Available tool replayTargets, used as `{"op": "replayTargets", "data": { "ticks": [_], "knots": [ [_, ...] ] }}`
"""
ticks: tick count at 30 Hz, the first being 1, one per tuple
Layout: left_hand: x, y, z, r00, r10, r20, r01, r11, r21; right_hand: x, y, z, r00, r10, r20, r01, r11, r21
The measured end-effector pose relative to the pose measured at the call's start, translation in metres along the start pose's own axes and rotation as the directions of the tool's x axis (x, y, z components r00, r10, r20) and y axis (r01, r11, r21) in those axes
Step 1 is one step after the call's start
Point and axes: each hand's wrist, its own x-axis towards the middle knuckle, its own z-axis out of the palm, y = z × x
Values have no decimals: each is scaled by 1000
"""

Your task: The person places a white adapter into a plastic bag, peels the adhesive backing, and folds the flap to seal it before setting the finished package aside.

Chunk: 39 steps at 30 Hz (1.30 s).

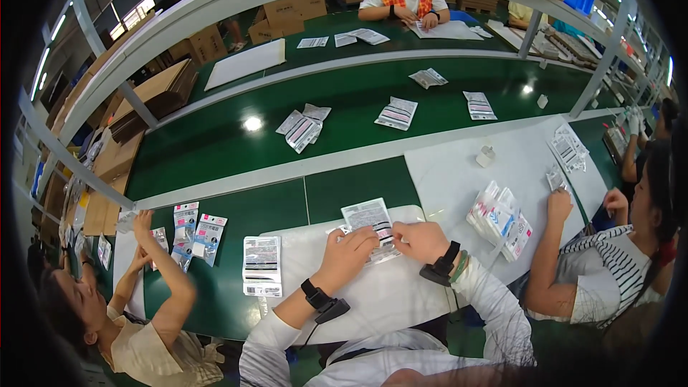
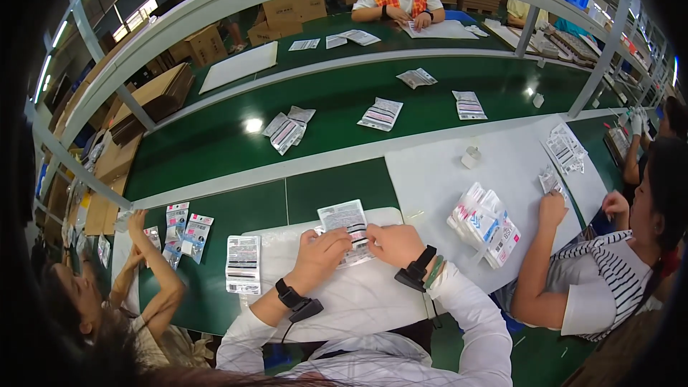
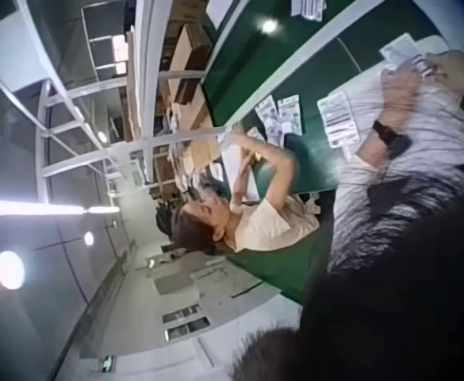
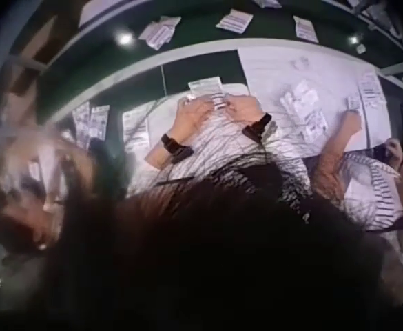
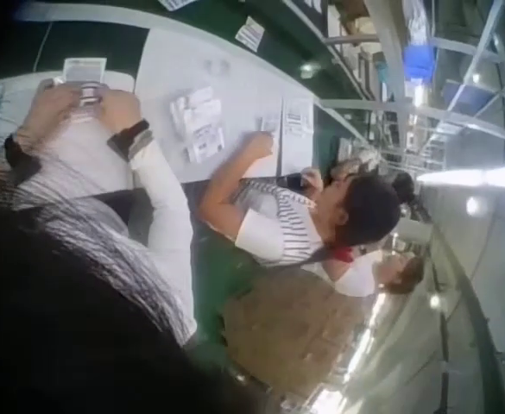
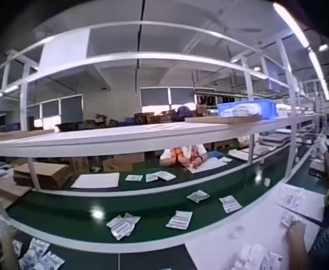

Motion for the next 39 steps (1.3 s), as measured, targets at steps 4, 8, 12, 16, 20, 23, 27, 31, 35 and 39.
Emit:
{"op": "replayTargets", "data": {
  "ticks": [4,8,12,16,20,23,27,31,35,39],
  "knots": [
    [6,2,-6,999,-25,46,27,999,-46,2,-3,3,999,-40,29,42,995,-88],
    [16,10,-2,999,-19,38,19,1000,1,2,9,5,997,-71,-39,72,997,12],
    [25,17,2,996,-13,93,4,995,98,-4,5,-3,998,-66,-5,66,991,120],
    [39,29,5,998,-54,-18,56,950,309,-7,2,3,995,-80,67,75,994,76],
    [42,40,7,986,-167,32,136,888,439,-12,5,1,990,-125,62,117,986,119],
    [45,30,18,980,-183,82,134,900,415,-13,7,-2,990,-126,65,116,983,144],
    [43,19,26,997,-69,20,56,918,393,-10,10,0,986,-152,69,143,983,116],
    [30,10,27,970,-188,153,160,971,176,-1,10,16,985,-147,93,134,982,129],
    [40,14,44,952,-275,134,288,953,-91,-12,13,5,999,-39,-12,40,997,61],
    [42,19,59,918,-344,198,350,937,1,-17,0,-4,997,-50,-49,48,998,-46]
  ]
}}
